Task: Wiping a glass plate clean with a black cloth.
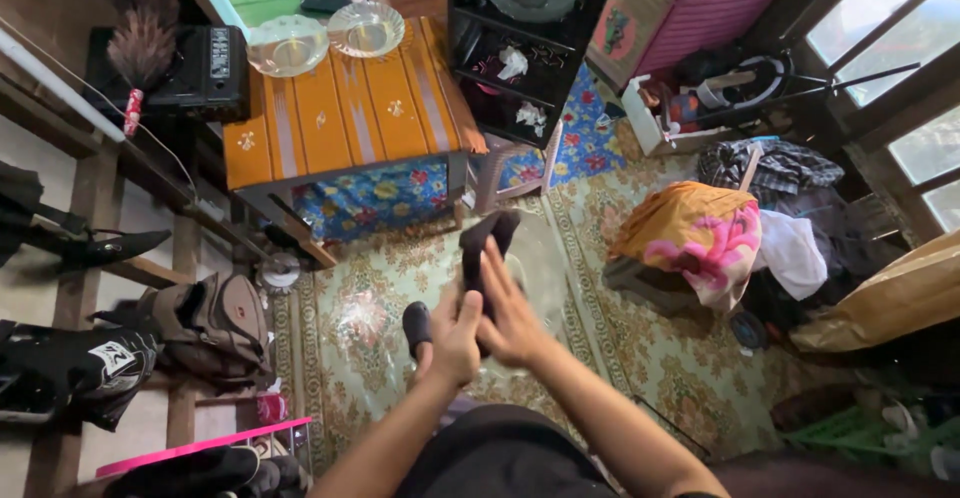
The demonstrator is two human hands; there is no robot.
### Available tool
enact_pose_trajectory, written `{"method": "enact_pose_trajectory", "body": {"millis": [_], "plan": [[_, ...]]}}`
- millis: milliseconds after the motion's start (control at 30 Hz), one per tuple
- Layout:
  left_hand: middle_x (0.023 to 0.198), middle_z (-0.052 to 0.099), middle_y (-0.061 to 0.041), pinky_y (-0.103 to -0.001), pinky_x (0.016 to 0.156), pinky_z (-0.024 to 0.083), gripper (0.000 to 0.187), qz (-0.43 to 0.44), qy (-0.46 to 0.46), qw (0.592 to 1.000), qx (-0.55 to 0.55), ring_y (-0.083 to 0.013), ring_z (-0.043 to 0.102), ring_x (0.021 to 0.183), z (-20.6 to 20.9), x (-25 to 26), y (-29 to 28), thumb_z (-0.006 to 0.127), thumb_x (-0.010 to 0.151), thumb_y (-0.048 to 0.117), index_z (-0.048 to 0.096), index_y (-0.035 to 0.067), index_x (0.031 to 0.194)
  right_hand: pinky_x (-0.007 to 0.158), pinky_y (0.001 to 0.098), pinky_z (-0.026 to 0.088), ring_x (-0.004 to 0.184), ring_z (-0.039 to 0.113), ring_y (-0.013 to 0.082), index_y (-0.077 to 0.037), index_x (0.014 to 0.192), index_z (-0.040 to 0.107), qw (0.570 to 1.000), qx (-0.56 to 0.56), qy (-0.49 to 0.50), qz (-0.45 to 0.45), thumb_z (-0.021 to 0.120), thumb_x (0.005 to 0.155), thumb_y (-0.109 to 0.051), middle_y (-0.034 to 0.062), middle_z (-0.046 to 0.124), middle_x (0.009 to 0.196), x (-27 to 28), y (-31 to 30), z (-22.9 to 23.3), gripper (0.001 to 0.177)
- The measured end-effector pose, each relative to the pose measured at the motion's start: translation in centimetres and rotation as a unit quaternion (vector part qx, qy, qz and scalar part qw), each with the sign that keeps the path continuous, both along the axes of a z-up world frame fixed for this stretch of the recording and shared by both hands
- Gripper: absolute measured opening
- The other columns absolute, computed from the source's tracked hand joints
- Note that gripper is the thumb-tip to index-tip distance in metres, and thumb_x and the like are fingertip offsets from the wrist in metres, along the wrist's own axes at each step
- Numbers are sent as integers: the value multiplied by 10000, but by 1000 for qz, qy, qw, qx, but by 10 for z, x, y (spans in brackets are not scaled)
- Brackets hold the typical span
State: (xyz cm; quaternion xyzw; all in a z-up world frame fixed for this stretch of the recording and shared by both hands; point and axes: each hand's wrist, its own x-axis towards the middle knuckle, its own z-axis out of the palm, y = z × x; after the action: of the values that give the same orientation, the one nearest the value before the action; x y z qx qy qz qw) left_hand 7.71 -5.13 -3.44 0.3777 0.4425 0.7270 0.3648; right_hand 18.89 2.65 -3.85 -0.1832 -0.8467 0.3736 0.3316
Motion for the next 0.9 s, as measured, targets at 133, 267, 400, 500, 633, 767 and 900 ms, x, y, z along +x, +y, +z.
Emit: {"method": "enact_pose_trajectory", "body": {"millis": [133,267,400,500,633,767,900], "plan": [[1567,481,-158,-356,1200,326,610,-30,-15,999,-13,-232,456,1434,-4,-9,17,523,1080,272,377,-96,1544,1278,535,123,1554,203,434,13,1591,248,984,123,-66,-113,644,874,-310,235,163,1687,-8,46,-1,880],[1504,548,-156,-334,1012,388,622,-20,-48,998,-18,-201,469,1178,-21,-45,47,533,1069,255,362,-44,1587,1277,533,129,1575,206,435,35,1613,218,975,107,-92,-174,605,956,-259,259,165,1710,-22,55,-5,817],[1323,659,-147,-304,827,460,608,12,-22,999,-41,-172,538,942,0,-71,71,543,1072,259,426,-9,1605,1264,480,202,1568,201,414,-9,1617,229,984,-13,-108,-140,581,941,-250,225,188,1708,-43,45,-18,799],[1361,642,-145,-306,961,459,569,19,40,998,-33,-183,574,1118,11,-80,90,537,1072,257,460,-31,1557,1283,483,192,1612,172,407,6,1634,183,994,-82,-36,-59,522,975,-249,246,148,1727,-65,52,-10,783],[1484,573,-156,-324,1140,392,543,-26,47,998,-28,-216,531,1356,-2,-89,107,527,1068,242,454,-60,1514,1294,498,135,1615,82,445,25,1639,156,998,23,31,-44,509,1009,-292,295,78,1725,-90,112,-17,788],[1525,527,-140,-326,1153,369,564,-41,23,999,-27,-212,491,1394,5,-111,119,534,1062,242,417,-57,1526,1301,525,86,1598,124,425,20,1622,172,981,167,19,-99,562,975,-339,259,110,1710,-101,144,-14,837],[1395,598,-159,-337,925,423,614,-3,-41,998,-45,-215,510,1083,14,-140,127,529,1050,258,405,-12,1587,1283,497,154,1574,197,412,7,1620,226,975,92,-106,-171,582,980,-301,223,153,1721,-108,128,-17,794]]}}
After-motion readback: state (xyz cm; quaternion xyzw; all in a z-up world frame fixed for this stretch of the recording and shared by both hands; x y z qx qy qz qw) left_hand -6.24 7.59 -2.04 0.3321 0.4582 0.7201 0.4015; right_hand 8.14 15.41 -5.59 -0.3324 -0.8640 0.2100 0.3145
